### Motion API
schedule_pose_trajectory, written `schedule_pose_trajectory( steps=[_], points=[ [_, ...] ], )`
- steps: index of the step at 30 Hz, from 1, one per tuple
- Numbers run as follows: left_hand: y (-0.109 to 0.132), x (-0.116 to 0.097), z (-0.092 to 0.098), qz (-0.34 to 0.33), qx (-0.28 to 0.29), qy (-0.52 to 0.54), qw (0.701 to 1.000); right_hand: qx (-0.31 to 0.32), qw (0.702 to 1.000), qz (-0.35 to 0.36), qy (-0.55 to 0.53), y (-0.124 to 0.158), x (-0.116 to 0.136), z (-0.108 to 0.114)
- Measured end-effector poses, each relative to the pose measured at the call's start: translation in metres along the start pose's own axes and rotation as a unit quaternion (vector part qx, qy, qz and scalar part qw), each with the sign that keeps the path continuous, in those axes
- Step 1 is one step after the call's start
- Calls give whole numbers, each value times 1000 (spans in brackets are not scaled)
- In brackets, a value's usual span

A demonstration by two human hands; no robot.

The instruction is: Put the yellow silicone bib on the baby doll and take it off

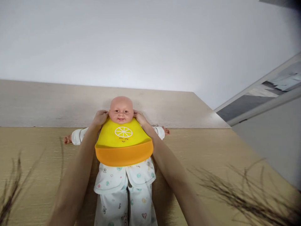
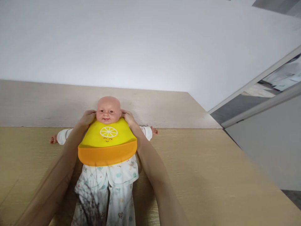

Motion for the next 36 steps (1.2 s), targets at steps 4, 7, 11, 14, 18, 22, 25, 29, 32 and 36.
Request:
schedule_pose_trajectory(
  steps=[4,7,11,14,18,22,25,29,32,36],
  points=[
    [2,-3,-4,-8,-40,-22,999,12,999,-27,-14,-1,5,-1],
    [3,-6,-4,-33,-70,-40,996,18,998,-50,-26,0,9,-2],
    [3,-6,-5,-34,-76,-47,995,4,998,-58,-9,3,13,-1],
    [2,-3,-3,-29,-94,-45,994,0,998,-54,26,5,14,0],
    [-3,0,0,-31,-104,-55,993,-14,997,-57,59,3,13,1],
    [-5,1,3,-26,-110,-74,991,-20,997,-45,58,-3,4,1],
    [-4,-1,3,-17,-113,-108,988,-29,996,-26,80,-10,-4,3],
    [-1,-12,6,-43,-134,-180,974,-108,973,56,196,-5,6,15],
    [8,-36,12,-117,-165,-220,954,-177,922,191,288,26,31,30],
    [51,-80,8,-262,-225,-207,915,-130,790,413,434,106,71,45]
  ],
)
Point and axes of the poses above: each hand's wrist, its own y-axis away from the middle knuckle, its own z-axis out of the back of the hand, x = y × z, the point moved 1 cm from there along -y, towards the middle knuckle, and after that the axes turned 6 degrees about y, right-handed, at the moved point
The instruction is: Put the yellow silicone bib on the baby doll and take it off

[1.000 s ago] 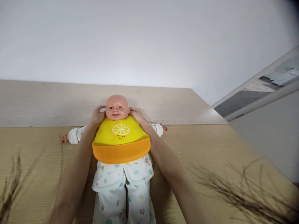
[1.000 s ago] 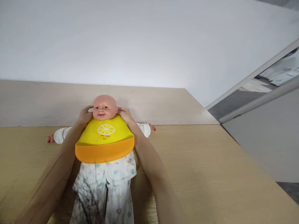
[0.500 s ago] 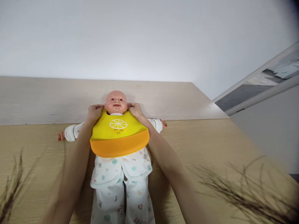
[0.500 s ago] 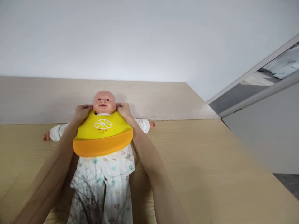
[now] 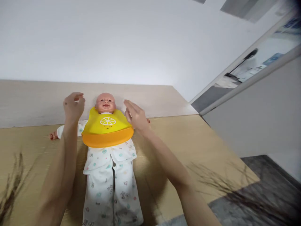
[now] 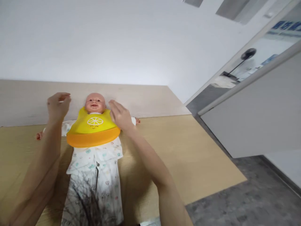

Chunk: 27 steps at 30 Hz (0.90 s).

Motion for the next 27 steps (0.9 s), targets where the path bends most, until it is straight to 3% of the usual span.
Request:
schedule_pose_trajectory(
  steps=[2,4,7,10,14,19,21,25,27],
  points=[
    [24,-34,18,-53,14,72,996,14,988,143,64,18,32,38],
    [61,-69,40,-107,80,124,983,1,962,253,102,36,70,70],
    [126,-114,84,-181,186,117,959,-44,937,328,112,60,132,107],
    [189,-139,133,-206,249,154,934,-79,927,357,84,80,190,132],
    [263,-140,185,-213,278,222,910,-81,918,388,17,105,242,153],
    [332,-130,217,-195,285,233,909,-82,908,406,-67,129,274,167],
    [349,-130,224,-193,277,224,914,-58,905,412,-82,139,281,170],
    [368,-136,233,-205,276,241,907,64,888,450,-76,159,291,174],
    [374,-140,235,-199,288,260,900,82,892,439,-76,166,295,178]
  ],
)
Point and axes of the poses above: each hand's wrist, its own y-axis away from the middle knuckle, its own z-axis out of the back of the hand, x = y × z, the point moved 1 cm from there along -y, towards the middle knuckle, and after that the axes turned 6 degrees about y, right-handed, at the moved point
